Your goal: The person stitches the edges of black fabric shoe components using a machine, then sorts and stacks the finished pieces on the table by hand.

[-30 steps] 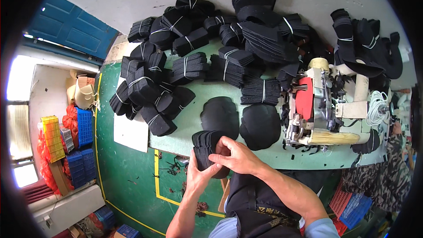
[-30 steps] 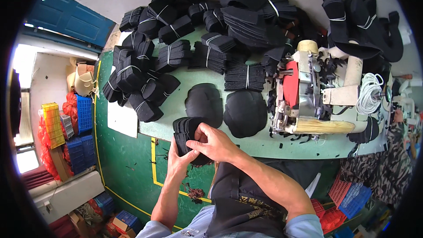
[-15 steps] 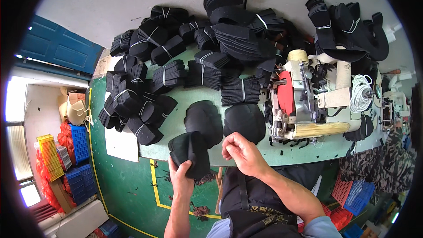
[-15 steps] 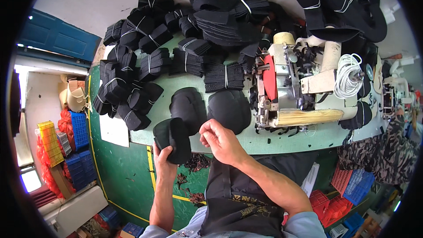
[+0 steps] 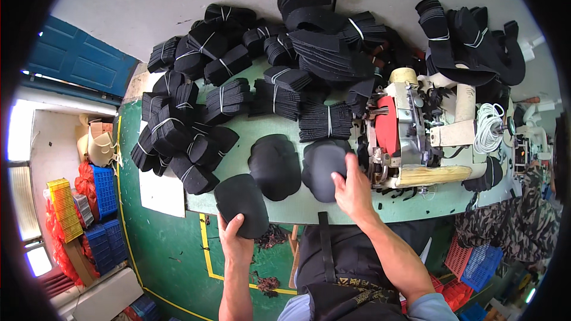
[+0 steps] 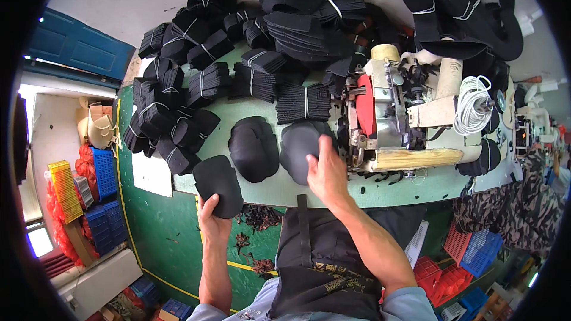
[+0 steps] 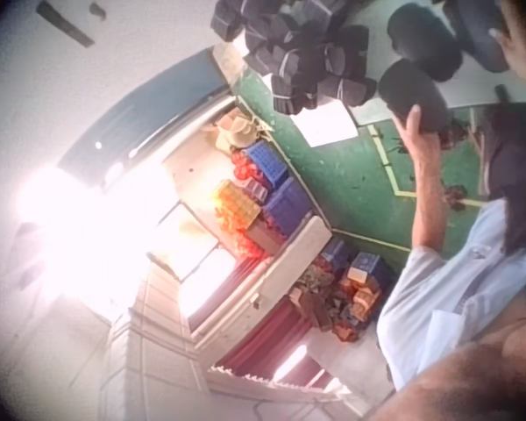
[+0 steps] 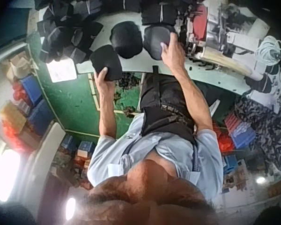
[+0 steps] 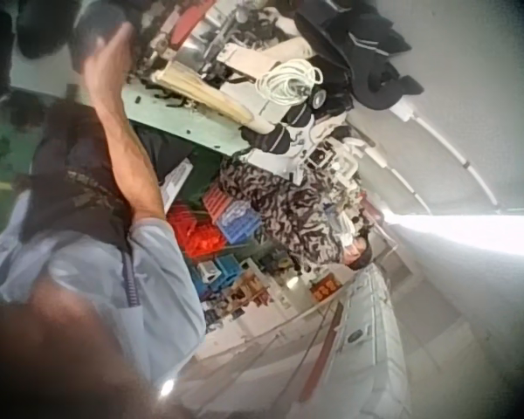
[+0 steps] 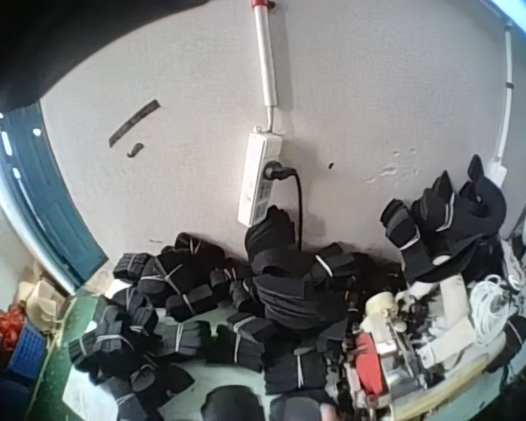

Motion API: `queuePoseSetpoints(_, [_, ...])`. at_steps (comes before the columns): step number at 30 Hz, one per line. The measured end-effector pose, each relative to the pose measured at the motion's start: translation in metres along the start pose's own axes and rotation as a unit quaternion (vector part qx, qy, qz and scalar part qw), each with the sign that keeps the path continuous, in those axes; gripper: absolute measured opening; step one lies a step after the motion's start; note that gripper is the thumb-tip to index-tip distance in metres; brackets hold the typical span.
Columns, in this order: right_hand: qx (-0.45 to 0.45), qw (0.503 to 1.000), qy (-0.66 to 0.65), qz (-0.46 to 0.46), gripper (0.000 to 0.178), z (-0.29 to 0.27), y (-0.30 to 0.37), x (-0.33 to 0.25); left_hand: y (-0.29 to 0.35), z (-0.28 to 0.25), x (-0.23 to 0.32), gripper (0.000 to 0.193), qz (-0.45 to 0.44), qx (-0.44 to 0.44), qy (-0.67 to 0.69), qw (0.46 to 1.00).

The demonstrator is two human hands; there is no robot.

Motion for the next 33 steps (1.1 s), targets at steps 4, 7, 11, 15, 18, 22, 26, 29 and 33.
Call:
queuePoseSetpoints(4, [0.188,0.936,0.202,-0.219,0.086,-0.021,0.014,-0.043,-0.001,0.014,-0.009,0.063,-0.04,-0.027,-0.016,0.999])
queuePoseSetpoints(7, [0.012,0.987,-0.038,-0.153,0.048,0.009,0.014,-0.042,0.001,0.022,-0.021,0.064,-0.065,-0.038,-0.038,0.996])
queuePoseSetpoints(11, [-0.185,0.959,-0.208,-0.057,0.027,0.046,0.022,-0.059,0.001,0.019,-0.028,0.067,-0.068,-0.028,-0.046,0.996])
queuePoseSetpoints(15, [-0.188,0.941,-0.273,-0.074,0.021,0.068,0.018,-0.06,0.003,0.014,-0.019,0.066,-0.057,-0.016,-0.006,0.998])
queuePoseSetpoints(18, [-0.233,0.919,-0.318,-0.013,0.023,0.081,0.014,-0.06,0.004,0.003,-0.011,0.064,-0.031,0.012,0.037,0.999])
queuePoseSetpoints(22, [0.09,0.965,-0.065,-0.238,0.041,0.052,0.004,-0.086,0.009,-0.02,0.009,0.048,0.102,0.125,-0.149,0.976])
queuePoseSetpoints(26, [-0.181,0.958,-0.166,-0.149,0.054,0.063,0.014,-0.094,0.018,-0.001,0.01,0.054,0.139,0.138,-0.381,0.903])
queuePoseSetpoints(29, [-0.201,0.939,-0.199,-0.196,0.057,0.08,0.03,-0.09,0.024,0.013,-0.004,0.065,0.12,0.079,-0.48,0.866])
queuePoseSetpoints(33, [-0.308,0.88,-0.342,-0.115,0.047,0.059,0.027,-0.081,0.019,0.005,-0.007,0.096,-0.035,-0.026,-0.376,0.925])
Point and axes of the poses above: each hand's wrist, its own y-axis away from the middle knuckle, its own z-axis out of the palm, x = y × z, the point moved 4 cm from there along -y, towards the middle knuckle, and after that the axes turned 5 degrees about -z, right-handed, at the moved point
